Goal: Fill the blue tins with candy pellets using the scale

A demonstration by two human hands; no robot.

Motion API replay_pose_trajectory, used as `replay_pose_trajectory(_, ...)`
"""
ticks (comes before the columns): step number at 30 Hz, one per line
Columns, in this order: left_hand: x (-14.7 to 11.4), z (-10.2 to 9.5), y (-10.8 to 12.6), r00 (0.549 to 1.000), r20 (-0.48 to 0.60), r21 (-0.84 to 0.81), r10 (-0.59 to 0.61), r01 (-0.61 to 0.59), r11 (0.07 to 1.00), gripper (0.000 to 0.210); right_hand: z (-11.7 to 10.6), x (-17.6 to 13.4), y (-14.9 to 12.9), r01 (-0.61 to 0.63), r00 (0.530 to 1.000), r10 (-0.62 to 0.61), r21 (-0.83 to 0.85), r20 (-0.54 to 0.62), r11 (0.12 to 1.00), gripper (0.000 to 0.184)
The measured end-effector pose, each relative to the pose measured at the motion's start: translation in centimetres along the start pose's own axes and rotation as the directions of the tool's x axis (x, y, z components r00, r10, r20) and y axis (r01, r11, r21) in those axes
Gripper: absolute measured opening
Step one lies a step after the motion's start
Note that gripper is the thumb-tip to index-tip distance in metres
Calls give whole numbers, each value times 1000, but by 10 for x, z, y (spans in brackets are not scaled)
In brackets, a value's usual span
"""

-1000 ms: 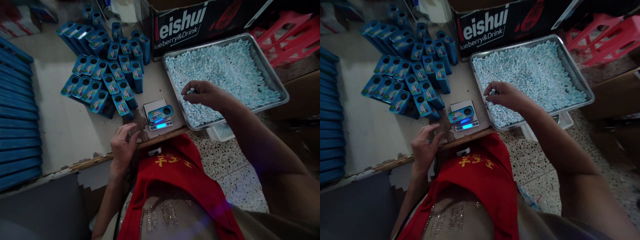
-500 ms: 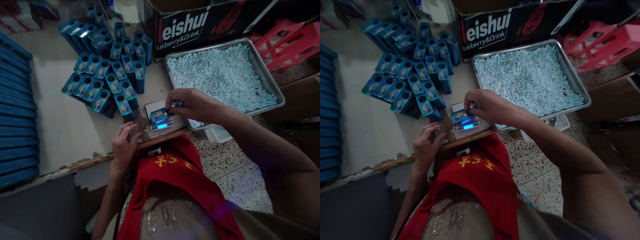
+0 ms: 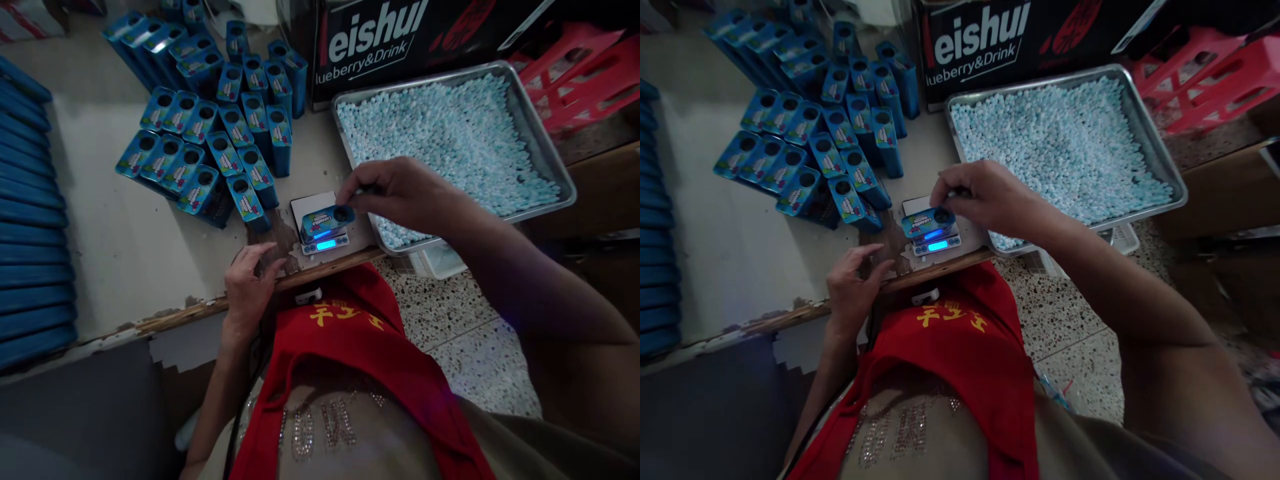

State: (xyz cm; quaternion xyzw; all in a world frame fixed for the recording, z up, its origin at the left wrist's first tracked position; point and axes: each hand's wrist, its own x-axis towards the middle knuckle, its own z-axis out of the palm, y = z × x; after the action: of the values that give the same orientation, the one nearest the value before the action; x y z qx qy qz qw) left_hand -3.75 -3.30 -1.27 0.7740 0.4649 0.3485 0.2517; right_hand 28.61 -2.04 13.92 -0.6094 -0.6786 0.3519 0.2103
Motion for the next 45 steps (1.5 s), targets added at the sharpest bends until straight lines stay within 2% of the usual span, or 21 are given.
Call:
replay_pose_trajectory(3,-2,4,3,999,32,-1,25,-25,1000,11,-2,-1,10,-50,998,57,171,-38,984,8)
replay_pose_trajectory(6,-1,14,9,992,21,16,126,-126,992,8,-3,-2,13,-24,998,34,210,-44,977,11)
replay_pose_trajectory(9,4,28,16,963,48,137,265,-269,953,12,-3,-1,8,58,998,-54,101,-46,993,11)
replay_pose_trajectory(11,7,37,19,934,126,220,335,-355,908,10,-4,1,3,116,993,-116,-12,-32,993,12)
replay_pose_trajectory(14,12,45,19,885,227,287,406,-459,840,11,-8,3,-8,171,985,-163,-204,53,964,15)
replay_pose_trajectory(18,12,48,18,869,241,310,433,-492,814,14,-10,7,-22,217,969,-149,-398,196,891,21)
replay_pose_trajectory(21,10,47,17,872,253,297,420,-483,823,14,-7,10,-25,221,968,-139,-450,208,865,20)
replay_pose_trajectory(26,4,40,17,893,183,207,411,-444,872,18,-3,11,-23,214,974,-149,-457,173,864,17)
replay_pose_trajectory(33,-2,15,30,906,-44,139,421,-412,900,17,-8,5,-32,151,988,-114,-466,107,872,22)
replay_pose_trajectory(36,6,-4,49,912,-142,80,386,-378,922,9,-18,3,-26,44,999,-37,-389,25,920,22)
replay_pose_trajectory(39,28,-17,72,906,-204,40,371,-371,928,11,-28,8,1,-78,994,91,-189,61,979,15)
replay_pose_trajectory(42,62,-13,90,899,-168,14,405,-408,913,9,-32,16,44,-167,981,158,83,111,982,5)
replay_pose_trajectory(45,92,5,99,899,-65,-2,434,-435,900,14,-29,15,84,-224,974,219,268,50,937,16)
